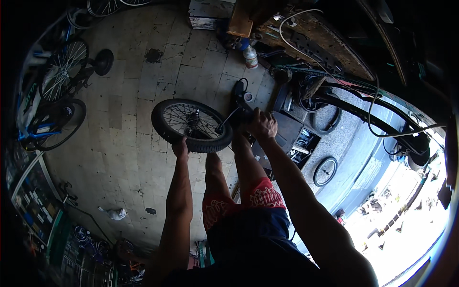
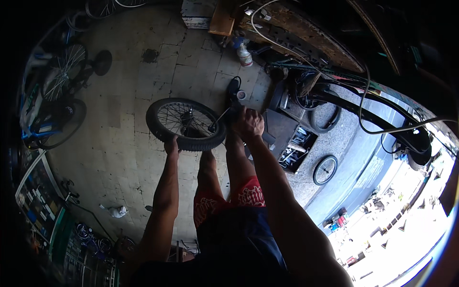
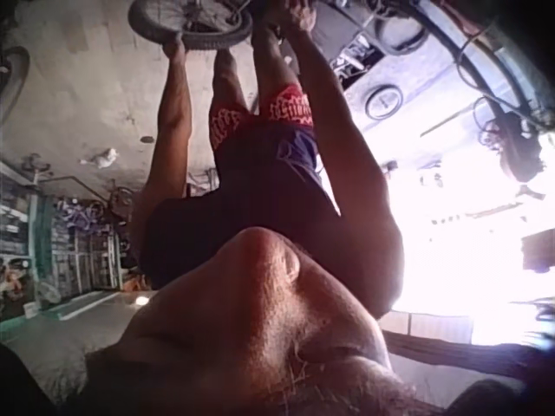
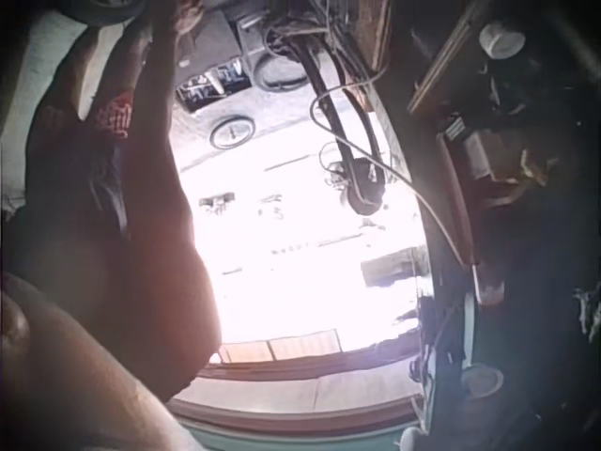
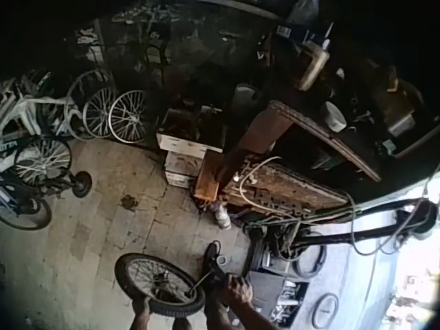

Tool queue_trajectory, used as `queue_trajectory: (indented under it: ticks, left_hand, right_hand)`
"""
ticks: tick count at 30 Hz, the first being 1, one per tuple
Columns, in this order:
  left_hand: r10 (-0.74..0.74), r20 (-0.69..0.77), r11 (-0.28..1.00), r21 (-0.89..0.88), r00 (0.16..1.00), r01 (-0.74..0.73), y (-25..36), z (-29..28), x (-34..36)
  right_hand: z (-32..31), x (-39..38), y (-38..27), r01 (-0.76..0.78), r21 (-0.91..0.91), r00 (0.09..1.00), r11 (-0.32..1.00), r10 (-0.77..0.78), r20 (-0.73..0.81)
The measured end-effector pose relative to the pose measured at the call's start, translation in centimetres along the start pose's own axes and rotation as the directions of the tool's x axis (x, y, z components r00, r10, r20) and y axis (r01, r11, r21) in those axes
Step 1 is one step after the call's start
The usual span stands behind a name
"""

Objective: Inflating and repairing bicycle wheels at a repair station.

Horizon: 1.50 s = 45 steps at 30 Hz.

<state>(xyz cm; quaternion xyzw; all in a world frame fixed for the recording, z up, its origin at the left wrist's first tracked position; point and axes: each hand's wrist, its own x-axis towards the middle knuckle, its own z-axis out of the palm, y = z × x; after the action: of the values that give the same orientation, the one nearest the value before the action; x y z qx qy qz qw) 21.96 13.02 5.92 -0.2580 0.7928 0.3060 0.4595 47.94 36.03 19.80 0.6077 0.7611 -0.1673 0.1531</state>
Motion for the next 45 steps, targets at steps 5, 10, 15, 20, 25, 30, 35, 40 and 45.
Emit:
queue_trajectory:
  ticks: [5,10,15,20,25,30,35,40,45]
  left_hand:
    - [-0.069,0.011,0.997,0.027,0.998,0.069,-2.0,-3.5,2.9]
    - [-0.166,0.108,0.984,-0.050,0.980,0.172,-5.5,-6.0,3.6]
    - [-0.190,0.110,0.980,-0.031,0.976,0.194,-7.5,-6.2,2.5]
    - [-0.195,0.109,0.981,0.005,0.975,0.196,-7.6,-6.2,1.7]
    - [-0.194,0.114,0.981,0.044,0.974,0.190,-6.8,-5.7,1.1]
    - [-0.200,0.109,0.979,0.069,0.974,0.193,-5.5,-5.4,0.6]
    - [-0.191,0.104,0.979,0.096,0.976,0.182,-4.2,-4.6,0.8]
    - [-0.188,0.093,0.978,0.113,0.978,0.177,-4.0,-3.9,1.1]
    - [-0.191,0.077,0.975,0.126,0.978,0.181,-4.7,-3.9,1.4]
  right_hand:
    - [1.9,0.6,0.5,0.256,-0.074,0.965,0.964,-0.260,-0.045]
    - [-0.5,0.6,-0.4,0.259,-0.069,0.954,0.963,-0.244,0.177]
    - [-12.4,-3.6,-1.2,0.380,-0.016,0.828,0.925,-0.332,0.451]
    - [-25.6,-10.2,0.8,0.601,-0.019,0.643,0.799,-0.469,0.605]
    - [-20.7,-7.7,-0.7,0.566,0.038,0.798,0.824,-0.559,0.228]
    - [-12.5,-4.1,-0.8,0.635,0.047,0.736,0.771,-0.622,0.267]
    - [-9.2,-2.5,0.4,0.605,-0.027,0.763,0.796,-0.570,0.305]
    - [-3.5,-1.2,1.1,0.549,0.008,0.781,0.836,-0.517,0.351]
    - [1.5,1.4,2.2,0.552,0.014,0.779,0.834,-0.522,0.348]
